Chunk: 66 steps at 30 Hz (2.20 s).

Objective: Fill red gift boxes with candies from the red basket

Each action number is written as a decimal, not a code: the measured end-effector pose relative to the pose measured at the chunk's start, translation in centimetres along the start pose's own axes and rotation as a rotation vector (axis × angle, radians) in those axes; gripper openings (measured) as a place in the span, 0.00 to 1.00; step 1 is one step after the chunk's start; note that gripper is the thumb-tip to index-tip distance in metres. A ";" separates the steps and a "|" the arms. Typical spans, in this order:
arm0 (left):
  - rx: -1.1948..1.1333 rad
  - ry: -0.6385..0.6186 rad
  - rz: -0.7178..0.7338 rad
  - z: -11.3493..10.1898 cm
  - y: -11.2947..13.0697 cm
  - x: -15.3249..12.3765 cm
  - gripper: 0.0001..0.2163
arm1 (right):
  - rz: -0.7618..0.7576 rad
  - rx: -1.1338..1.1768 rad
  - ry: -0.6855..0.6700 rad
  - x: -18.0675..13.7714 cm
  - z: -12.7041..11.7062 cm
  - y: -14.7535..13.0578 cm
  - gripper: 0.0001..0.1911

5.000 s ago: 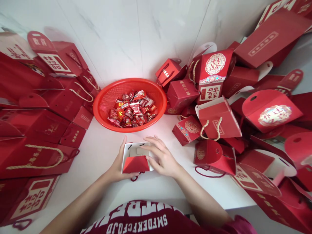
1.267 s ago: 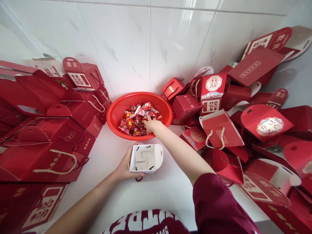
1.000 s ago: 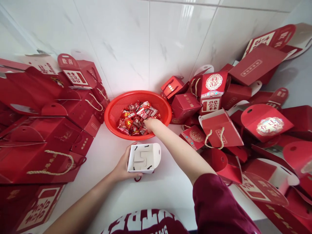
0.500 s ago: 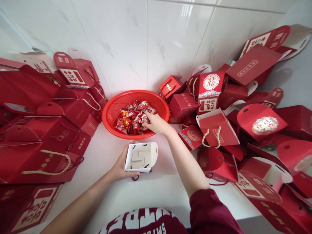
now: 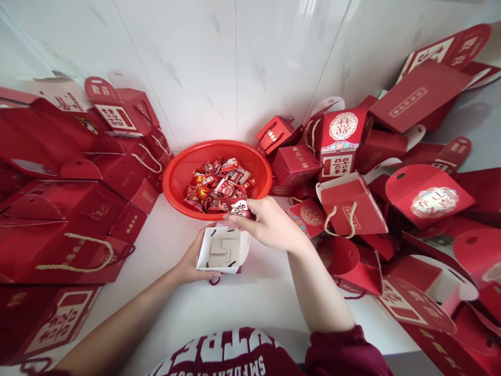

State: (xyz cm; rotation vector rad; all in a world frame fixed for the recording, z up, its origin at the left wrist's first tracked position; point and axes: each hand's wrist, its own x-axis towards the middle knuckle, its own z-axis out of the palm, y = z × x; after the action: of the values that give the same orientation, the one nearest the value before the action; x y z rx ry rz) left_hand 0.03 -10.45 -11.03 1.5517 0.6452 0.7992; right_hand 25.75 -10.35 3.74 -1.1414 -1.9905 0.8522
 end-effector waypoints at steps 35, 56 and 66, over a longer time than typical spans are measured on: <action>0.057 0.003 -0.004 0.0 0.8 0.2 0.52 | 0.120 -0.502 -0.438 9.0 1.7 3.5 0.18; 0.038 0.001 0.035 -0.2 -0.1 0.0 0.52 | 0.111 -0.253 -0.635 12.5 3.1 6.7 0.42; -0.054 0.025 -0.038 0.1 0.9 0.1 0.51 | 0.022 0.440 -0.082 9.1 2.6 8.8 0.14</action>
State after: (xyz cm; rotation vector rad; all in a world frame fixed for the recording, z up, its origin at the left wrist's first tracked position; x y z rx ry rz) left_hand 0.11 -10.58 -10.17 1.4789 0.6645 0.8024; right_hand 24.06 0.82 -2.61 -0.8838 -1.7343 1.2885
